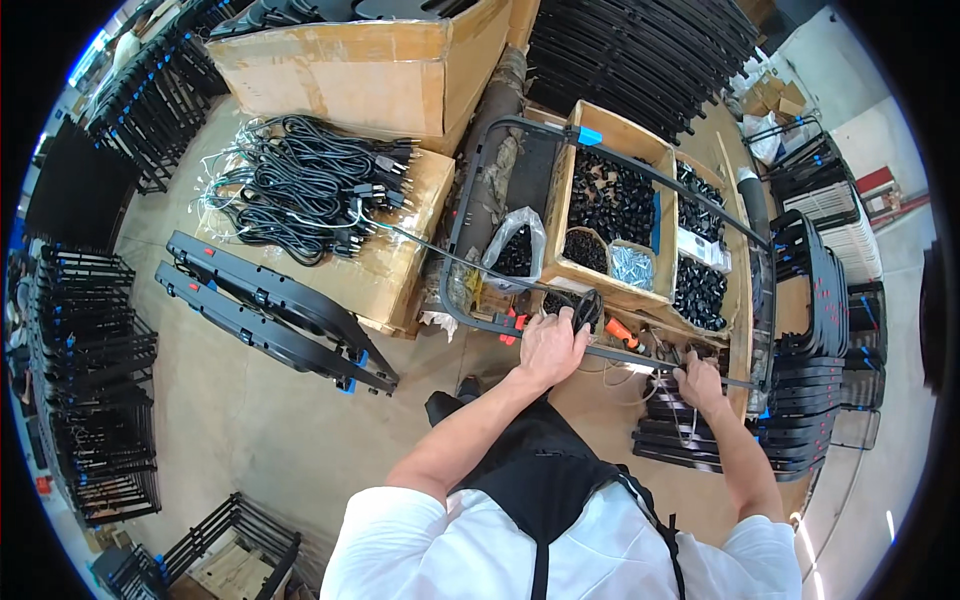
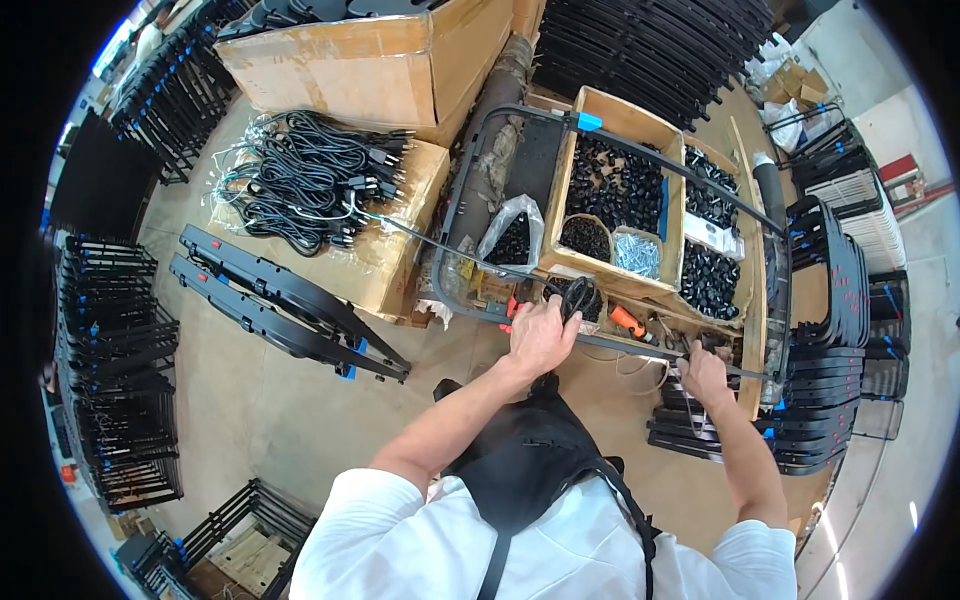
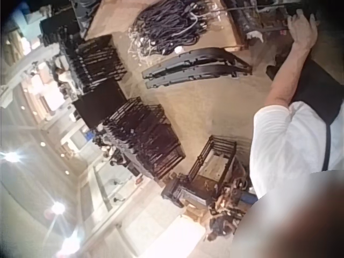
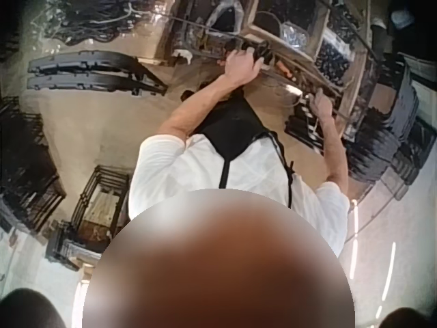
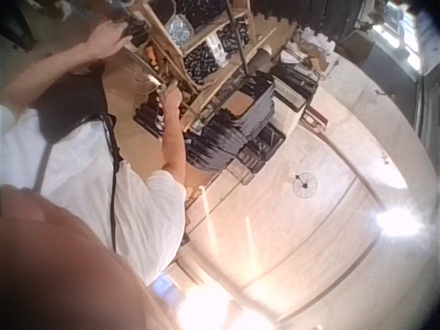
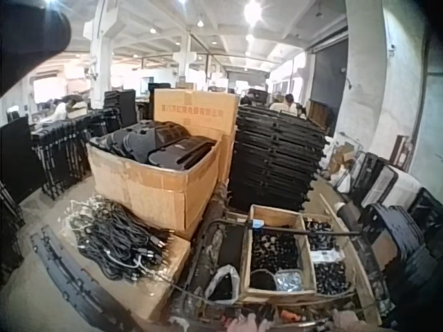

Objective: Assemble outdoor heating units by attaching plastic housings and electrical components using a pneumatic screwdriver.

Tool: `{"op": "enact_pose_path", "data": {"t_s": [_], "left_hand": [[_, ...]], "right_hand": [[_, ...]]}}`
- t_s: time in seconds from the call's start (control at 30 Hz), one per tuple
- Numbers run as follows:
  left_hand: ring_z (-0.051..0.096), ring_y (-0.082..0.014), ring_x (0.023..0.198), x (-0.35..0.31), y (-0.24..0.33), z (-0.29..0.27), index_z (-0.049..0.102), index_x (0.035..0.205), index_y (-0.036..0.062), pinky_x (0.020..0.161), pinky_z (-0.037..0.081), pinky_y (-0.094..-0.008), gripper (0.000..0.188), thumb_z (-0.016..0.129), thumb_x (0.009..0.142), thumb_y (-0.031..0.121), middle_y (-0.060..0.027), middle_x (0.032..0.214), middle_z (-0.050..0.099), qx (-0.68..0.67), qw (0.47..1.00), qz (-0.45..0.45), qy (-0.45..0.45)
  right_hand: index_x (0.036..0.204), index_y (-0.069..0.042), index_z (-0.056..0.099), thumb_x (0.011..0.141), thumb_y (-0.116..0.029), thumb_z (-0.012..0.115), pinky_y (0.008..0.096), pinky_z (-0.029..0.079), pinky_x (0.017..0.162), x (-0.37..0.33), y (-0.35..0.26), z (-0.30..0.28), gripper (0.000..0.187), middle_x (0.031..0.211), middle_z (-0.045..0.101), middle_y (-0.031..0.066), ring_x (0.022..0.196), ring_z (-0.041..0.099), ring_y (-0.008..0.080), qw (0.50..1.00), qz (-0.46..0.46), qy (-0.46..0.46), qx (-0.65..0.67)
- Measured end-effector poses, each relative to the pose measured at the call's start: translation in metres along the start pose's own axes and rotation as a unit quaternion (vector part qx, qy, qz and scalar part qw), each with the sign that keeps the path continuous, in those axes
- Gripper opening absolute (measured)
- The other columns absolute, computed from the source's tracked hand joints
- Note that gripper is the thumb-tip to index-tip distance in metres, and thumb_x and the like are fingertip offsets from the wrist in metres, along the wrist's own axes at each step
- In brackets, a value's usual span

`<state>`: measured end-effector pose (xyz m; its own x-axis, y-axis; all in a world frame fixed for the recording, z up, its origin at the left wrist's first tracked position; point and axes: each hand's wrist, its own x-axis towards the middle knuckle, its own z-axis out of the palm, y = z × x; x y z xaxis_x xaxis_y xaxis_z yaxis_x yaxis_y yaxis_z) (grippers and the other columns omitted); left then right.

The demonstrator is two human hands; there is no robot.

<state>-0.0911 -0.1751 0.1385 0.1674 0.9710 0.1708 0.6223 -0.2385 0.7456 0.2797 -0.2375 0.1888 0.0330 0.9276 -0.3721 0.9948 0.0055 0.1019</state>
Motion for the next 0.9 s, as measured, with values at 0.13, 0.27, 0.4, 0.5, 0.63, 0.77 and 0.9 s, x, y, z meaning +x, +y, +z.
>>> {"op": "enact_pose_path", "data": {"t_s": [0.13, 0.27, 0.4, 0.5, 0.63, 0.77, 0.9], "left_hand": [[0.07, -0.0403, 0.081, 0.003, 0.01, -0.005, 0.063, 0.103, -0.0032, 0.087, 0.051, -0.0492, 0.036, 0.068, 0.099, 0.033, -0.0225, 0.084, 0.072, -0.016, 0.993, 0.093, 0.07], [0.069, -0.0481, 0.083, -0.019, 0.021, -0.035, 0.06, 0.11, -0.0034, 0.078, 0.054, -0.0551, 0.034, 0.072, 0.1, 0.027, -0.0258, 0.087, 0.071, -0.129, 0.99, 0.033, -0.04], [0.069, -0.0497, 0.092, -0.027, 0.034, -0.06, 0.053, 0.119, -0.0029, 0.079, 0.055, -0.0553, 0.041, 0.066, 0.104, 0.033, -0.0289, 0.094, 0.071, -0.194, 0.955, 0.014, -0.223], [0.068, -0.0495, 0.094, -0.042, 0.02, -0.067, 0.054, 0.119, -0.0016, 0.08, 0.054, -0.0537, 0.039, 0.064, 0.106, 0.034, -0.0281, 0.096, 0.07, -0.258, 0.944, -0.003, -0.204], [0.068, -0.0508, 0.1, -0.073, -0.007, -0.081, 0.053, 0.129, -0.0017, 0.087, 0.054, -0.0555, 0.047, 0.063, 0.105, 0.037, -0.0311, 0.106, 0.07, -0.33, 0.917, -0.102, -0.199], [0.066, -0.0397, 0.111, -0.071, -0.016, -0.167, 0.067, 0.117, 0.0022, 0.093, 0.053, -0.0477, 0.036, 0.073, 0.094, 0.029, -0.0214, 0.118, 0.071, -0.026, 1.0, -0.016, 0.005], [0.06, -0.042, 0.12, -0.01, -0.004, -0.273, 0.064, 0.125, 0.0, 0.107, 0.045, -0.0527, 0.034, 0.07, 0.093, 0.009, -0.0197, 0.126, 0.066, 0.063, 0.952, 0.086, 0.286]], "right_hand": [[0.106, 0.002, 0.057, 0.098, -0.034, 0.063, 0.0571, 0.058, 0.08, 0.024, 0.021, 0.011, 0.038, 0.089, 0.072, 0.0308, 0.086, 0.072, 0.0508, 0.997, 0.056, -0.014, -0.044], [0.103, 0.001, 0.074, 0.1, -0.044, 0.059, 0.0572, 0.056, 0.082, 0.089, -0.122, -0.123, 0.047, 0.098, 0.074, 0.0288, 0.094, 0.072, 0.0467, 0.983, -0.034, 0.137, 0.12], [0.139, 0.002, 0.06, 0.1, -0.081, 0.041, 0.0436, 0.059, 0.088, 0.137, -0.258, -0.17, 0.094, 0.117, 0.077, 0.017, 0.103, 0.075, 0.0287, 0.838, -0.087, -0.288, 0.455], [0.136, 0.0, 0.06, 0.111, -0.057, 0.046, 0.0288, 0.053, 0.063, 0.123, -0.348, -0.166, 0.063, 0.091, 0.071, 0.008, 0.079, 0.069, 0.0179, 0.705, -0.164, -0.419, 0.548], [0.119, -0.001, 0.064, 0.113, -0.038, 0.054, 0.0225, 0.024, 0.048, 0.106, -0.36, -0.179, 0.04, 0.071, 0.04, -0.0088, 0.056, 0.031, 0.0032, 0.671, -0.182, -0.213, 0.687], [0.121, -0.001, 0.067, 0.112, -0.032, 0.053, 0.0233, 0.028, 0.05, 0.05, -0.329, -0.209, 0.035, 0.068, 0.044, -0.007, 0.057, 0.035, 0.0025, 0.724, -0.175, -0.135, 0.654], [0.12, -0.001, 0.069, 0.112, -0.027, 0.052, 0.0245, 0.032, 0.053, -0.009, -0.301, -0.202, 0.033, 0.065, 0.047, -0.0064, 0.058, 0.039, 0.0026, 0.765, -0.129, -0.07, 0.628]]}}
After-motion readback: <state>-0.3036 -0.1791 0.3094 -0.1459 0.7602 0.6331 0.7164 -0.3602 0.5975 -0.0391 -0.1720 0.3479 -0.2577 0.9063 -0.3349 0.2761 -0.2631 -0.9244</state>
